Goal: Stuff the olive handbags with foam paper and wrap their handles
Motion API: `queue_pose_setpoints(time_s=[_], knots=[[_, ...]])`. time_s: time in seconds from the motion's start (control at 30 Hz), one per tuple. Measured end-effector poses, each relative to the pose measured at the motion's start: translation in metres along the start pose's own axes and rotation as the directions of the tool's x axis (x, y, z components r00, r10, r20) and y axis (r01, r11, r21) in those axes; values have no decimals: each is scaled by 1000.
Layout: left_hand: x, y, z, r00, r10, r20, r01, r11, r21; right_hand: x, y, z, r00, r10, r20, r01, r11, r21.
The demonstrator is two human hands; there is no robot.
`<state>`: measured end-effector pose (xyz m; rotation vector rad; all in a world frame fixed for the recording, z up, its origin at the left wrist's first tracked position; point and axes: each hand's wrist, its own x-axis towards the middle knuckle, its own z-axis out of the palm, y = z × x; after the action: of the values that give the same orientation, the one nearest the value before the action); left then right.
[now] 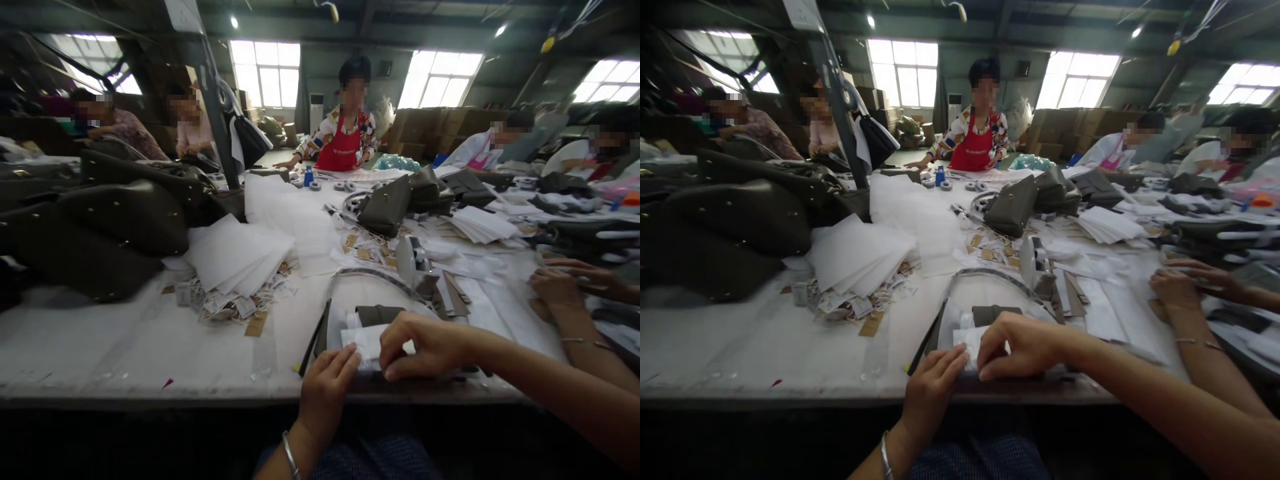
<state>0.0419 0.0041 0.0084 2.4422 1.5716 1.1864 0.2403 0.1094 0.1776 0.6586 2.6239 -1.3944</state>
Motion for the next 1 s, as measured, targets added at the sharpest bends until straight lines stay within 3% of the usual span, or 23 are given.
queue_pose_setpoints(time_s=[0.13,0.3,0.57,0.83,1.0], knots=[[0,2,0,1000,-13,-23,13,999,29,41,31,-12,978,114,174,-129,988,79],[-1,2,4,996,-23,-81,28,997,68,78,52,-23,970,181,161,-140,961,-240],[0,0,0,996,40,-80,-37,998,41,103,43,-20,964,219,152,-75,769,-635],[1,-5,1,991,93,-97,-96,995,-26,129,46,-22,900,349,261,-109,760,-640],[3,-3,0,992,69,-104,-73,997,-39,140,49,-26,868,393,304,-130,771,-624]])
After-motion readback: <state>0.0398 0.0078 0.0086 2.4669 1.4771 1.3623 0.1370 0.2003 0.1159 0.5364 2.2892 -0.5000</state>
